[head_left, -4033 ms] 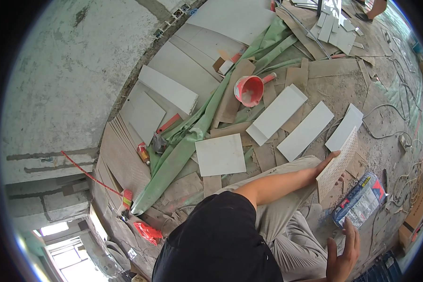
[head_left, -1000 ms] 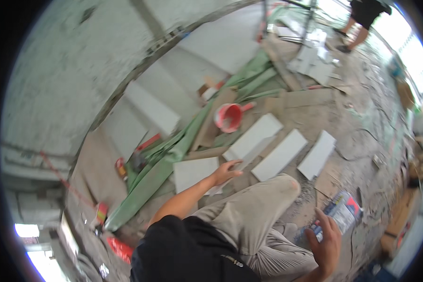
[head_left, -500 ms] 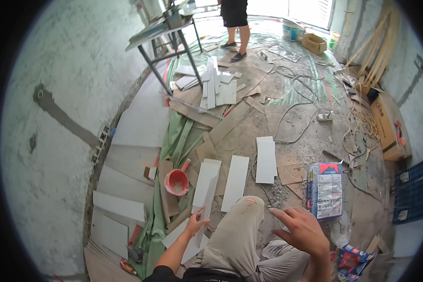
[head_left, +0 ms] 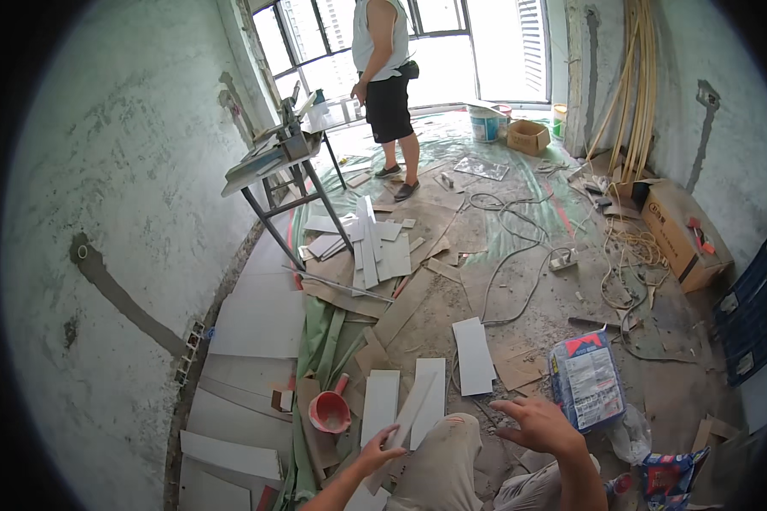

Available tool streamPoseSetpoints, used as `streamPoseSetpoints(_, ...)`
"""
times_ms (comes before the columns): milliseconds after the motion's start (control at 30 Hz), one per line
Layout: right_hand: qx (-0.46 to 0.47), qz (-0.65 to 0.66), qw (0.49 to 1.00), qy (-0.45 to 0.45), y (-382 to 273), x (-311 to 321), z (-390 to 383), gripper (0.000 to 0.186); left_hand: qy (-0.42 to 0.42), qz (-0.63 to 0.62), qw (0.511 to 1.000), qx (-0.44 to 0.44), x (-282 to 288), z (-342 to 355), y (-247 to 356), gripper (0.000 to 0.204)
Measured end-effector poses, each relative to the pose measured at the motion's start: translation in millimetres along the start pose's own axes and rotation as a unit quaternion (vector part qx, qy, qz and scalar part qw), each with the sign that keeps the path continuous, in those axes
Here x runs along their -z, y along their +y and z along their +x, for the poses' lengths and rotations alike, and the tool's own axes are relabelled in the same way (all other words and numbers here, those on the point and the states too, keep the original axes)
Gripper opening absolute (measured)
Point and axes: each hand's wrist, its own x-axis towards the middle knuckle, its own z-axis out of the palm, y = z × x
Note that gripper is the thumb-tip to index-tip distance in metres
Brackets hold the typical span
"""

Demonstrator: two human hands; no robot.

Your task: The person is using an angle grinder to cut and shape ceramic tiles on the floor of a construction site.

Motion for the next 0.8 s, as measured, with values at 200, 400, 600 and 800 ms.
streamPoseSetpoints(200,-0.041,-0.087,0.995,-0.015,4,1,19,0.06,-0.035,0.227,0.957,-0.179,-76,55,34,0.106)
streamPoseSetpoints(400,0.05,0.048,0.995,0.074,-28,12,47,0.057,-0.104,0.421,0.875,-0.216,-124,77,51,0.098)
streamPoseSetpoints(600,0.032,-0.069,0.995,-0.065,0,-33,38,0.046,-0.12,0.472,0.851,-0.196,-124,74,65,0.098)
streamPoseSetpoints(800,0.086,-0.03,0.995,-0.048,-21,-37,37,0.058,-0.11,0.486,0.847,-0.186,-137,73,57,0.102)
